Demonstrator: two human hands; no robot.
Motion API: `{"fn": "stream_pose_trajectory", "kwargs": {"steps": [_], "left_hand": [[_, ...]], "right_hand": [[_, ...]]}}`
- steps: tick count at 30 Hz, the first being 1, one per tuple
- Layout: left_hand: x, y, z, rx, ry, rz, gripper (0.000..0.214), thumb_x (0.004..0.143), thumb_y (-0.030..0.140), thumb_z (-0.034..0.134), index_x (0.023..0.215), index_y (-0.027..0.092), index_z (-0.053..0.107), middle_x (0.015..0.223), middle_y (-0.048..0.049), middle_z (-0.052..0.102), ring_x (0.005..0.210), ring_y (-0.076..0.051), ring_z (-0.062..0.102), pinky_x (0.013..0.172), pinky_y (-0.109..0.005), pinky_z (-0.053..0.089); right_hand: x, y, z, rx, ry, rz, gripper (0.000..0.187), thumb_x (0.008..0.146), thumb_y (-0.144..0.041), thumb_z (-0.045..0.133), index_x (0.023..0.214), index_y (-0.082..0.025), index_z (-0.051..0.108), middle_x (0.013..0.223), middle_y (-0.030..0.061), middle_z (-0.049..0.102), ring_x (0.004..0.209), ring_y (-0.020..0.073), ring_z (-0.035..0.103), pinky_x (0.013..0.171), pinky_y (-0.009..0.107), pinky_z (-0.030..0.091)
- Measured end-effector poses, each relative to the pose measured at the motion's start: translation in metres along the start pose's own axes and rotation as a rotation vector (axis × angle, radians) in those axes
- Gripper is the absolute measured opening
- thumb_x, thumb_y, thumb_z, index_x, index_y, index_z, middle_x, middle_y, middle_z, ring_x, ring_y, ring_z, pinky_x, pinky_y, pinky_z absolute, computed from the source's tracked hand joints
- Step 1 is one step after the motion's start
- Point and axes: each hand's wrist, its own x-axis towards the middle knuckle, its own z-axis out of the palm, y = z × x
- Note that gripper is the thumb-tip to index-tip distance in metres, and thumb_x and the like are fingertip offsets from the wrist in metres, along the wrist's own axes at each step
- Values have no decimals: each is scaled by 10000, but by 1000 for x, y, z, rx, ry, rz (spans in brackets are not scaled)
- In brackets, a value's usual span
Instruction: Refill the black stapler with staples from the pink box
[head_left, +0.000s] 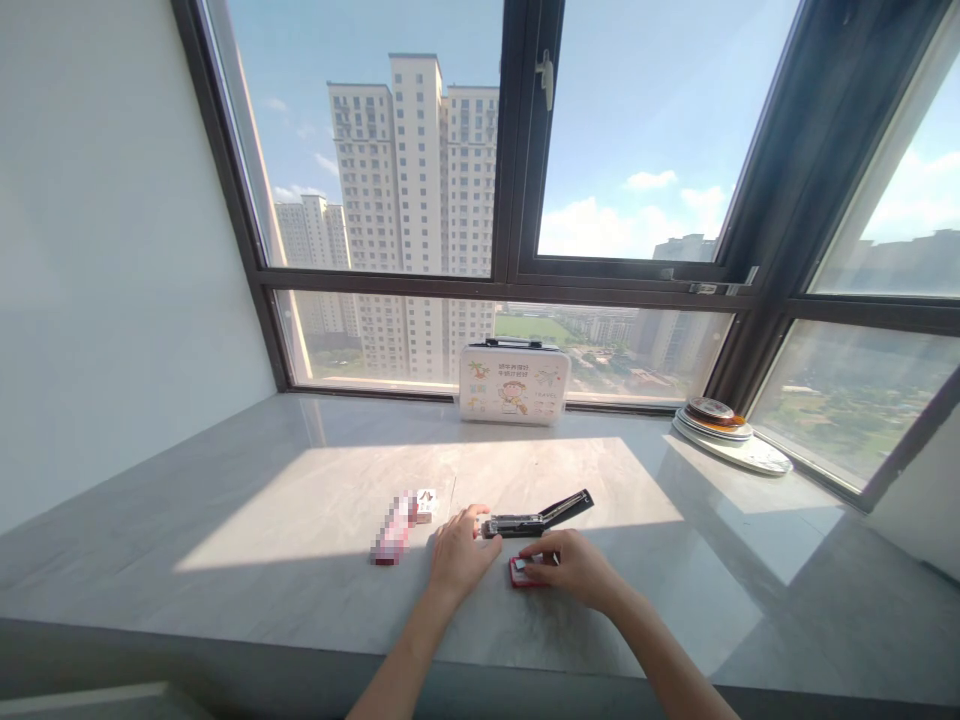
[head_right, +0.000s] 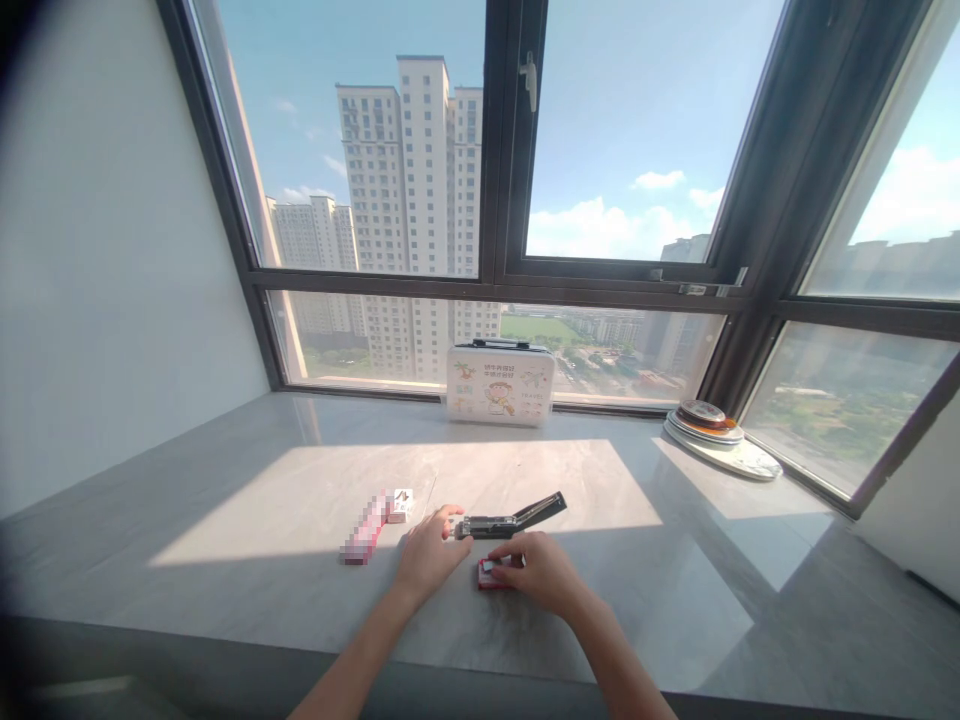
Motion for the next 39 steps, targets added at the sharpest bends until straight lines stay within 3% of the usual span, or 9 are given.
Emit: {"fn": "stream_pose_trajectory", "kwargs": {"steps": [4,8,14,21,26,32,36,39], "left_hand": [[5,8,-2,71,-150,49,233,836,394,682,1050,303,700,913,3,708,997,-245,636,842,-310,382],[1,9,-4,53,-177,64,200,839,415,681,1019,333,710,876,27,710,984,-238,641,822,-306,377],[-1,6,-3,11,-176,65,199,821,410,675,996,323,710,825,25,682,940,-237,634,807,-309,368],[0,1,0,-8,-149,89,185,813,417,684,967,316,708,793,31,668,906,-226,637,776,-304,356],[0,0,1,7,-151,85,181,822,425,683,967,320,710,779,38,660,891,-218,636,771,-297,352],[1,-2,3,17,-160,75,186,824,416,690,983,322,704,760,46,633,850,-202,627,763,-290,349],[1,-3,5,14,-161,66,198,828,421,693,998,320,698,770,51,622,837,-192,625,787,-290,355],[1,-3,5,7,-166,60,205,829,423,691,1000,311,698,786,49,633,837,-192,629,797,-286,362]], "right_hand": [[16,-11,6,-34,25,-95,207,887,-371,672,997,-270,815,774,6,711,701,175,588,635,268,349],[31,-19,1,-70,104,-142,243,947,-354,587,1031,-270,799,829,21,720,759,189,612,669,269,369],[41,-22,-3,-114,38,-146,247,956,-355,572,988,-277,804,799,10,709,731,182,605,676,266,370],[39,-22,0,-165,74,-34,253,912,-383,650,1093,-249,765,730,10,689,676,177,591,601,270,294],[31,-19,14,-199,174,102,230,946,-386,602,908,-200,732,684,19,645,636,157,549,572,274,231],[12,-11,19,166,88,23,341,947,-490,574,1079,-210,717,633,-19,571,584,139,489,548,250,267],[-11,24,-2,479,-57,325,514,873,-686,590,963,-188,676,509,-59,457,407,89,340,433,234,217],[-21,47,-23,607,21,444,586,811,-729,651,1072,-205,635,542,-73,476,364,58,273,386,222,148]]}}
